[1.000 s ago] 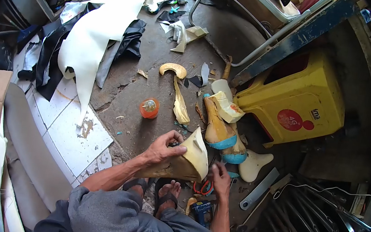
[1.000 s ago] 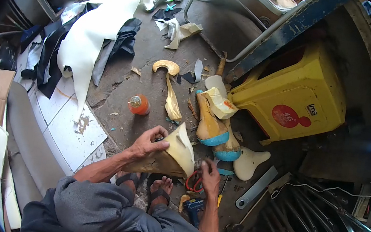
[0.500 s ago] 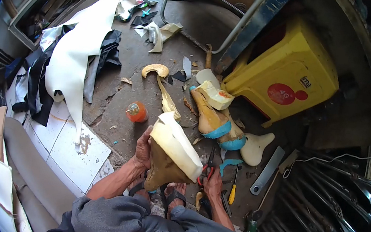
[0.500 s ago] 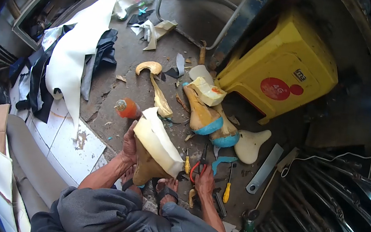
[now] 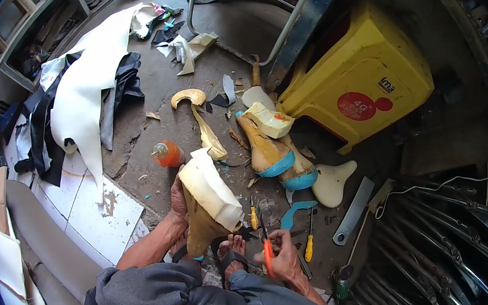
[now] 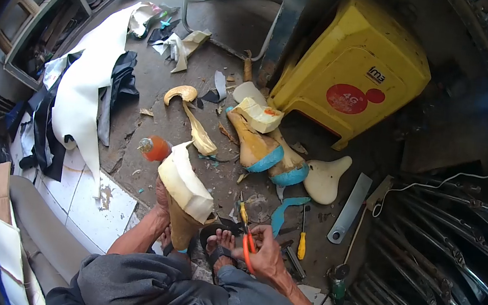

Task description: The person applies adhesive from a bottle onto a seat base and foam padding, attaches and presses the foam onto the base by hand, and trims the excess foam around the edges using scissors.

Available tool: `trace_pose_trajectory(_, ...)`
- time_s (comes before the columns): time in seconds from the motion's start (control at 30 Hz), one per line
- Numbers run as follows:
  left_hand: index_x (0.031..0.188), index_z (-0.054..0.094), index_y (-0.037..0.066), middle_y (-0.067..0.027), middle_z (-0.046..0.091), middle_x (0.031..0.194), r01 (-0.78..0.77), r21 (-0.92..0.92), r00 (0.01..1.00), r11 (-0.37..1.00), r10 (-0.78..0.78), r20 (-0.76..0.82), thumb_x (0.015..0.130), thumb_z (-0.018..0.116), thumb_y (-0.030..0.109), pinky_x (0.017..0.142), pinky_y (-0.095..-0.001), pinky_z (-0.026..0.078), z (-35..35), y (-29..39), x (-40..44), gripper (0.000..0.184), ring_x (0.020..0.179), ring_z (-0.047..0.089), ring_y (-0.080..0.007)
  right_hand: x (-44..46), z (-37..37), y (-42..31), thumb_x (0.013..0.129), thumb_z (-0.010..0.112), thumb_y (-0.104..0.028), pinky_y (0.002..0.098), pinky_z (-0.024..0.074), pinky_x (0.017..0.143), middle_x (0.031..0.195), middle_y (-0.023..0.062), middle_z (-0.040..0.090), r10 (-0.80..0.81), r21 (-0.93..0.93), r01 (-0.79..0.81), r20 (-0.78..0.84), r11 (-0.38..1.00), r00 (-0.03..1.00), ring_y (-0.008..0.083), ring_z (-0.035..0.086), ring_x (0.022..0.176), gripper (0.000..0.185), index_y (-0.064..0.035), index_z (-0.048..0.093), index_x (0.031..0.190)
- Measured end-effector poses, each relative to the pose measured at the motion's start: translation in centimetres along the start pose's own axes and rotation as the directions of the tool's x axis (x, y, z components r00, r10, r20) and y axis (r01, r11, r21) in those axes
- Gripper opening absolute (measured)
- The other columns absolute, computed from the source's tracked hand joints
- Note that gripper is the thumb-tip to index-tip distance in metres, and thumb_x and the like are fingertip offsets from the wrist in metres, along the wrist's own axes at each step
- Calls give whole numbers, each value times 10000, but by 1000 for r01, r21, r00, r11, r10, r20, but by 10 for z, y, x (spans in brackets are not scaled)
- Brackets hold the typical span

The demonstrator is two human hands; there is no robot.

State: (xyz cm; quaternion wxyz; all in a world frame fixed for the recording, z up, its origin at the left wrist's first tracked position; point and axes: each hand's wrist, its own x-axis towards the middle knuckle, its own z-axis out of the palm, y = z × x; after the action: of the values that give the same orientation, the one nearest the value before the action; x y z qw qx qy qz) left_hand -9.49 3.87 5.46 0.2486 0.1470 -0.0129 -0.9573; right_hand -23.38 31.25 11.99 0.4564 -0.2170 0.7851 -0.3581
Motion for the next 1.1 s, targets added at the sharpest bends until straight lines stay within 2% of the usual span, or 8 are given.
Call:
trace_pose_trajectory(0.1,1363,576,72,-146,702,1211,-4,-6,1000,1000,4,-19,981,595,547,969,-496,573,-2,1,0,610,1071,708,-306,-8,-2,-5,674,924,-567,382,471,955,1257,182,475,-81,73,67,211,995,974,208,519,1098,1018,-21,364,1326)
trace_pose_trajectory(0.23,1383,567,66,-155,692,1246,34,-75,998,997,-30,51,987,592,539,1006,-502,553,1,3,0,617,1112,695,-315,-11,-3,4,645,883,-695,352,469,934,1184,115,477,-137,226,62,329,972,934,189,543,1064,1083,-28,369,1326)
trace_pose_trajectory(0.33,1397,559,60,-163,682,1274,51,-90,997,995,-45,66,988,592,532,1027,-510,539,1,3,0,625,1137,685,-324,-7,-6,-3,614,952,-589,309,480,888,1161,60,513,-199,258,110,350,960,916,140,536,977,1062,-48,375,1323)
trace_pose_trajectory(0.47,1417,545,50,-175,667,1306,157,-39,987,987,-157,23,981,598,527,1040,-520,529,-5,2,0,649,1161,675,-336,-3,-12,-38,565,971,-583,312,491,891,1190,72,545,-208,229,137,320,964,925,152,563,1037,1084,-31,413,1313)
trace_pose_trajectory(0.53,1426,538,44,-183,658,1321,199,-90,979,976,-194,68,972,606,533,1049,-525,523,-10,2,-1,671,1178,667,-342,-1,-16,-50,553,986,-541,314,517,845,1080,75,623,-243,57,237,290,970,926,142,605,980,1035,-9,469,1275)
trace_pose_trajectory(0.73,1427,532,38,-187,655,1322,162,48,986,986,-164,34,960,621,538,1056,-526,517,-6,8,-7,690,1176,667,-347,-8,-39,-51,590,998,-444,311,528,749,817,51,652,-264,-110,320,352,941,898,137,615,756,901,-20,518,1223)
trace_pose_trajectory(1.07,1407,547,41,-168,673,1291,204,227,979,952,-200,-41,946,657,520,1027,-498,545,-13,9,-6,674,1145,684,-314,-2,-40,-55,647,949,-534,394,546,832,990,138,701,-312,-77,356,333,931,890,211,680,939,955,-5,496,1301)
trace_pose_trajectory(1.1,1412,540,38,-173,669,1296,192,241,981,951,-196,-10,943,659,522,1034,-496,540,-11,11,-7,684,1153,680,-315,-3,-43,-60,644,951,-529,393,549,848,998,141,706,-220,-130,286,376,949,900,212,685,951,954,-6,497,1301)
